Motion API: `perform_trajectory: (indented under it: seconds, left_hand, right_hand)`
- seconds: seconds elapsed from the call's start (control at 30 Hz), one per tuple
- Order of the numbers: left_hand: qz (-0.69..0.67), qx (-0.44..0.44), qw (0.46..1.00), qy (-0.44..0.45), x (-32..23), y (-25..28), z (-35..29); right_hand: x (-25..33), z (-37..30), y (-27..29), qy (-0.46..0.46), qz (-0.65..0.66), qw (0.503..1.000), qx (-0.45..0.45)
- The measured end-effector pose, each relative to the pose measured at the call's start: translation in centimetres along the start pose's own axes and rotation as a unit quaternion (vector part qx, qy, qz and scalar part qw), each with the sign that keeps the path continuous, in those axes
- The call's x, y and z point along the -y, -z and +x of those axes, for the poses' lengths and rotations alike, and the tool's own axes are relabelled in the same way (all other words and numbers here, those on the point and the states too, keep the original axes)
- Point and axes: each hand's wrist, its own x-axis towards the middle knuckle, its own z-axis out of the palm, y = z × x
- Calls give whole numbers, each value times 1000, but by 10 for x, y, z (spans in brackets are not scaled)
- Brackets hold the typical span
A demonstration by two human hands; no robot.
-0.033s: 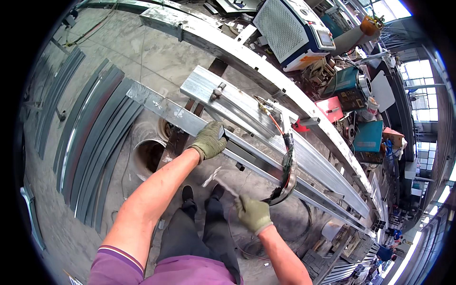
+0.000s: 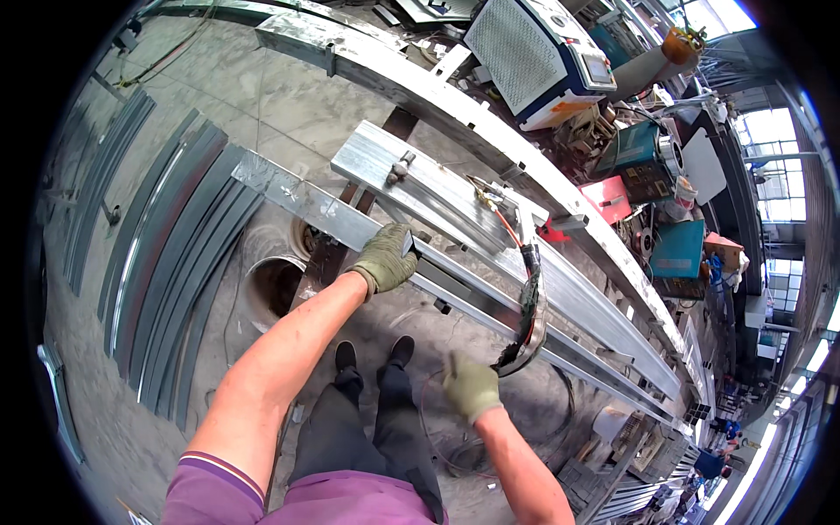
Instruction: The person welds metal frame components using a handheld welding torch, then uses a hammer to tap and align the pieces. The person repeatedly positions and welds sections of the frame, occasionally adjusting the workpiece and using a hammer to ensure alignment.
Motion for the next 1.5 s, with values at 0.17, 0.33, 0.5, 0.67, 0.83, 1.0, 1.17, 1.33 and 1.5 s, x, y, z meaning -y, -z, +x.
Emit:
perform_trajectory:
  seconds: [0.17,0.33,0.5,0.67,0.83,1.0,1.17,1.33,1.5]
  left_hand:
    - [35,64,996,-44,-6,-1,-2]
    - [64,126,988,-65,16,12,10]
    - [17,109,990,-93,0,13,9]
    - [27,59,997,-41,7,7,3]
    - [20,38,998,-43,14,-6,5]
    - [20,73,997,26,2,5,13]
    - [58,3,990,129,-35,-9,18]
    - [87,-92,989,80,-10,-28,14]
    - [87,-96,989,73,-14,-30,14]
  right_hand:
    - [9,0,-23,-43,-7,999,33]
    - [67,-28,22,179,51,982,-41]
    - [-21,-9,-7,-68,-22,997,-6]
    - [-40,-45,-14,-8,220,968,-121]
    - [-29,-70,21,-93,591,797,-80]
    - [-23,-38,73,-47,626,752,-201]
    - [-27,-37,78,-11,616,718,-323]
    - [-11,5,78,75,637,666,-381]
    - [-16,24,53,71,623,673,-392]
